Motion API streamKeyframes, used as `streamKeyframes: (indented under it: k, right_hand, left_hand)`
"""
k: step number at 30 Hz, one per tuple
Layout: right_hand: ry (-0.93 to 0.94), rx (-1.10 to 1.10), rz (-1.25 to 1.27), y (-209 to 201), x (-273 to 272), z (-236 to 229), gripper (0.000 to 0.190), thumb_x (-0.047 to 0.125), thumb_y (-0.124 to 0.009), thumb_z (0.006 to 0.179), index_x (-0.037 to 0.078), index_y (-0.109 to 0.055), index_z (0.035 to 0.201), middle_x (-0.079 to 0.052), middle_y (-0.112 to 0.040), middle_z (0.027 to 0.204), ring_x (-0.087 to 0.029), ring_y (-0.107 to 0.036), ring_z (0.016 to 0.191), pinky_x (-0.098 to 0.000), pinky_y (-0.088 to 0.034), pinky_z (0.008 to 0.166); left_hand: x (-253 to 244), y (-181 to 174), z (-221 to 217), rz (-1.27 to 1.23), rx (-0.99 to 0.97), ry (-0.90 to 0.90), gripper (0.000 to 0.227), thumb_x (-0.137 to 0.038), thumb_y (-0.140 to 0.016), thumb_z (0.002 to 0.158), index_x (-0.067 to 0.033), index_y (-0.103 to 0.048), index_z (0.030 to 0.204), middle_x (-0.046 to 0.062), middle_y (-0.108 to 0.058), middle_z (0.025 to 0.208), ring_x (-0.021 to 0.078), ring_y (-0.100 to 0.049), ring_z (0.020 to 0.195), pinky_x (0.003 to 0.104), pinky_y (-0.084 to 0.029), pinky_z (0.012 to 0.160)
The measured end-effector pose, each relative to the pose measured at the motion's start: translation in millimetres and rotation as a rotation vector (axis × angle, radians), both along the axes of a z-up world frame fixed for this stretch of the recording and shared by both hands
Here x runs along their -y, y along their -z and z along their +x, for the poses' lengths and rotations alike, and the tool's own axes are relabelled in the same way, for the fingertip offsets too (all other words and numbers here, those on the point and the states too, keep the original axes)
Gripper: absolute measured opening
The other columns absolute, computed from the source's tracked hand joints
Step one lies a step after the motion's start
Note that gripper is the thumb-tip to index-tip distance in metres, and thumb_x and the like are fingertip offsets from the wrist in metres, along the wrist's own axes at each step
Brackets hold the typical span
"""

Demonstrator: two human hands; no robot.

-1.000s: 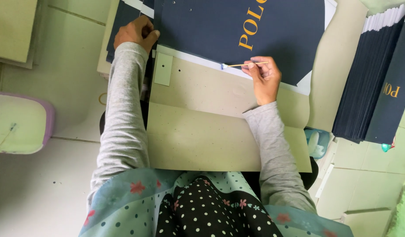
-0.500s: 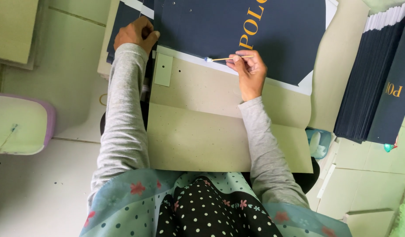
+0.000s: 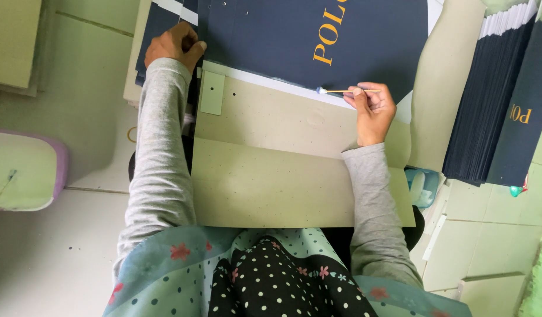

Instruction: The person applies glue to the edges of a dark blue paper pouch with a cotton swab, then folds and presses the flaps to seal the pouch. The person repeats this process for multiple pouches, stacking the finished items.

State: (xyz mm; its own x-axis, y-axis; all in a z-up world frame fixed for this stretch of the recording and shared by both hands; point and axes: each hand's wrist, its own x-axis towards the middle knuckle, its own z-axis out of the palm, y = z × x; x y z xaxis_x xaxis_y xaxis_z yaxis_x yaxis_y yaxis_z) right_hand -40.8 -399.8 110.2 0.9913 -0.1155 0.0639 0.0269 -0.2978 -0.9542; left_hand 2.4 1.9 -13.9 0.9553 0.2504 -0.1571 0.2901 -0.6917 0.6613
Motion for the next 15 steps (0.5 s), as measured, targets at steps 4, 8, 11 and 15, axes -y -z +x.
streamKeyframes:
  k: [4,8,11,15]
  right_hand:
    - [-0.034,0.018,0.047,2.3,-25.0,2.9,0.013,-0.003,-0.065,0.098,-0.003,-0.058,0.109,-0.021,-0.072,0.104,-0.025,-0.074,0.092,-0.033,-0.066,0.088]
    - [-0.098,-0.018,0.113,18.0,-41.2,8.5,0.013,-0.003,-0.064,0.097,-0.003,-0.059,0.109,-0.02,-0.072,0.103,-0.025,-0.075,0.089,-0.0331,-0.066,0.086]
    - [-0.082,-0.033,0.12,26.9,-24.6,9.1,0.013,-0.004,-0.064,0.097,-0.002,-0.059,0.109,-0.02,-0.072,0.102,-0.025,-0.075,0.089,-0.0331,-0.067,0.086]
    - [-0.003,-0.04,0.064,27.4,22.1,3.7,0.014,-0.004,-0.064,0.098,-0.003,-0.058,0.111,-0.021,-0.072,0.103,-0.025,-0.074,0.089,-0.0331,-0.066,0.088]
  left_hand:
    - [-0.5,1.2,1.4,-0.013,-0.022,0.007,0.012,-0.028,-0.079,0.091,-0.0219,-0.069,0.089,-0.004,-0.066,0.074,0.0165,-0.061,0.061,0.034,-0.051,0.061]
    - [-1.4,2.8,-0.7,-0.012,0.02,0.005,0.011,-0.028,-0.079,0.088,-0.022,-0.07,0.089,-0.005,-0.067,0.073,0.0163,-0.061,0.062,0.034,-0.051,0.062]
    - [-1.1,2.4,-1.6,-0.007,0.033,0.007,0.011,-0.028,-0.079,0.089,-0.0221,-0.069,0.089,-0.006,-0.066,0.073,0.0159,-0.06,0.062,0.034,-0.05,0.062]
    - [-2.9,6.2,-1.0,-0.007,0.07,0.02,0.01,-0.027,-0.079,0.088,-0.022,-0.071,0.089,-0.006,-0.067,0.073,0.016,-0.06,0.061,0.033,-0.05,0.061]
